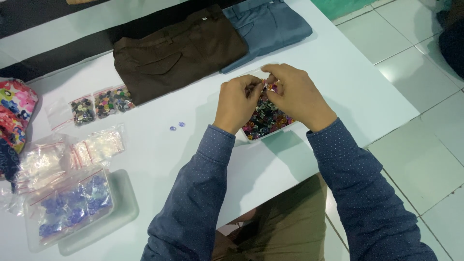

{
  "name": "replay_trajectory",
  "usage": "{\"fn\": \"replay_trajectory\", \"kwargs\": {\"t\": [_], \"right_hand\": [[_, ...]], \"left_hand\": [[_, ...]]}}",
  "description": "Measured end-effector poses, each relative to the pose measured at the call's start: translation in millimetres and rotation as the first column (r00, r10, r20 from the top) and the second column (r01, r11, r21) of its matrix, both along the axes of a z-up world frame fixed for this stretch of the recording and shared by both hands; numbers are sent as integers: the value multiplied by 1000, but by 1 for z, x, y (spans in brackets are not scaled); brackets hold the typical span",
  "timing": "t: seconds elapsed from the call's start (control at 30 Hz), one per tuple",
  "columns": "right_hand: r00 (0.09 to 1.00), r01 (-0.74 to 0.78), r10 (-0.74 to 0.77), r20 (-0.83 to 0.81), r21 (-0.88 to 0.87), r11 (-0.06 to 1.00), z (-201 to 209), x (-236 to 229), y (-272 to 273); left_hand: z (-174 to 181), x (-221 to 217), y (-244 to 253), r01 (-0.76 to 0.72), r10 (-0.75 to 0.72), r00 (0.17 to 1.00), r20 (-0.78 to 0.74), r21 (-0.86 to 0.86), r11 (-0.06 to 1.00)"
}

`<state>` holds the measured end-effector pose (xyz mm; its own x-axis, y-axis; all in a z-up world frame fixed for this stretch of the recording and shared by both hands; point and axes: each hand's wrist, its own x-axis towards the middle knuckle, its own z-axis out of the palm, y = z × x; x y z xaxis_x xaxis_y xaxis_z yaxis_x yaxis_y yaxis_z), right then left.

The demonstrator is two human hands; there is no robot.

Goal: Sorting and arranging small decorative buttons on a work table

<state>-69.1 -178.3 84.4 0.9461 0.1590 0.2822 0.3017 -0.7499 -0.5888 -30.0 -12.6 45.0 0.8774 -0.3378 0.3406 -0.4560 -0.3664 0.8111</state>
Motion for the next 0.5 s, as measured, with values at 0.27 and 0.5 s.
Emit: {"fn": "replay_trajectory", "kwargs": {"t": [0.27,0.5], "right_hand": [[984,95,-150,-95,-432,897,-28,23,0],[992,93,-123,-35,-462,882,-52,44,0]], "left_hand": [[-16,8,2,10,-24,999,49,252,968],[-16,8,4,40,-45,999,5,396,917]]}}
